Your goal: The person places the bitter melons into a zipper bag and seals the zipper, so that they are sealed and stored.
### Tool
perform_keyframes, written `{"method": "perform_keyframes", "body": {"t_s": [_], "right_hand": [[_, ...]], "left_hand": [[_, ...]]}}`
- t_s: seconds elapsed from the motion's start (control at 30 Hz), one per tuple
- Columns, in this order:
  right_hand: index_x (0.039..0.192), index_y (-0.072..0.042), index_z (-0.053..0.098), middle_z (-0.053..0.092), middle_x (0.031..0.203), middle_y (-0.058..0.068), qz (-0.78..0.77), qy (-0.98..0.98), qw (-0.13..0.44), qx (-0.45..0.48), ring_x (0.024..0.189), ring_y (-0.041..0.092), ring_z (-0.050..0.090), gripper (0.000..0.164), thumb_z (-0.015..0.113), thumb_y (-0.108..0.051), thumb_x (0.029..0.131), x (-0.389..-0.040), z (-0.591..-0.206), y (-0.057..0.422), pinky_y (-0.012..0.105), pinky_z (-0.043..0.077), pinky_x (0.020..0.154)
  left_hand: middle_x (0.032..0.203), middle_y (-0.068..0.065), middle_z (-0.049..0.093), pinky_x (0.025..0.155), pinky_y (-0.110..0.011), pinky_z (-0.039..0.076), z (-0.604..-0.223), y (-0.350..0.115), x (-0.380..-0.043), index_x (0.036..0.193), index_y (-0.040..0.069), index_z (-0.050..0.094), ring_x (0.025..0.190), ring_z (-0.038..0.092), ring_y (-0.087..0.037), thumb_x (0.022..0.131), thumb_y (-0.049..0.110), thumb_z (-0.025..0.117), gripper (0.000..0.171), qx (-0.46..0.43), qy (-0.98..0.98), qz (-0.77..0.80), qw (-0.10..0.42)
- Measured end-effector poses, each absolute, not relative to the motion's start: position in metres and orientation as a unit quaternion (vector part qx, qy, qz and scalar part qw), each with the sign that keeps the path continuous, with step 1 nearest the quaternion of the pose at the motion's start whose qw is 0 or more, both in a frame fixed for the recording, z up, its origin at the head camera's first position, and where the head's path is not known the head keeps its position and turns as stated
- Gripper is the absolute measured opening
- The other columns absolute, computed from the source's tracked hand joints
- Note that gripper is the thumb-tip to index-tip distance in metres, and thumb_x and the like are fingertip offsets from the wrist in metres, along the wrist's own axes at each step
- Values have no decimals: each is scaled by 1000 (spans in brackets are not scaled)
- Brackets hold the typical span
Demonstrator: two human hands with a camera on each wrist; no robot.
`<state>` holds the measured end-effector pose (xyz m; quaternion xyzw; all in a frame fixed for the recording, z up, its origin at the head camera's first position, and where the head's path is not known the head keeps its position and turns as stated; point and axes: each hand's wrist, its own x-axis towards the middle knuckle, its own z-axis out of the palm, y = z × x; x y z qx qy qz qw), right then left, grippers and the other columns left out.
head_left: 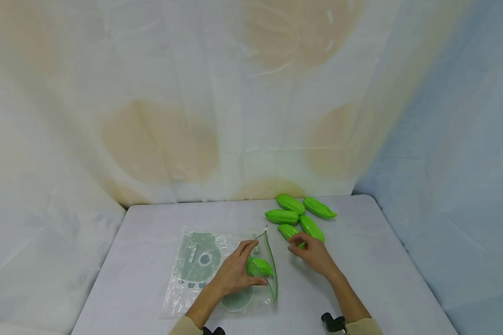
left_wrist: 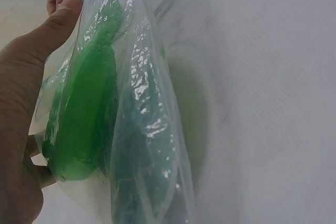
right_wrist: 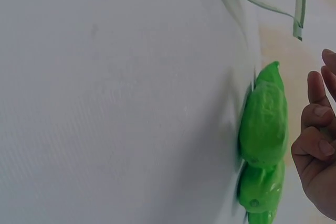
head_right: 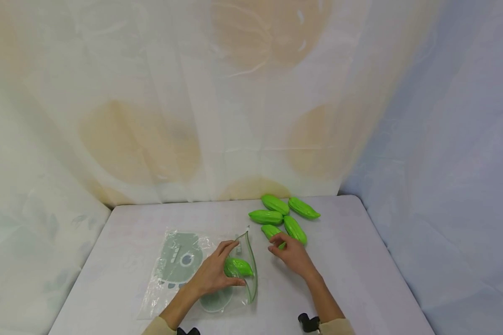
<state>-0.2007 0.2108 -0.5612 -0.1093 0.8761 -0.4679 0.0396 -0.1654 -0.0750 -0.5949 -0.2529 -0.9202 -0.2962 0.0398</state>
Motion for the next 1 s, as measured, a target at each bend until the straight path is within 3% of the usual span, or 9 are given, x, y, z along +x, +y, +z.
{"method": "perform_keyframes", "body": {"t_s": [0.4,0.87,1.0], "right_hand": [[110,-17,71,67,97,-1,-469,878,20,-96,80,20,60,22,76,-26,91,-207,-559,226,28,50,62],[115,-16,70,68,105,2,-458,886,1,-77,85,21,60,33,73,-40,92,-215,-560,248,30,51,66],[118,-13,69,67,107,4,-453,889,3,-63,84,21,59,36,72,-39,93,-216,-563,253,31,51,65]], "left_hand": [[152,3,37,96,-42,53,-597,-76,-166,157,17,34,125,57,-25,67,83,68,116,-259,-918,-298,43],[153,5,36,97,-41,53,-601,-79,-169,158,23,31,126,56,-23,68,83,67,114,-261,-919,-294,44],[153,4,37,96,-41,53,-603,-80,-170,157,20,34,126,56,-23,68,82,68,114,-262,-918,-294,48]]}}
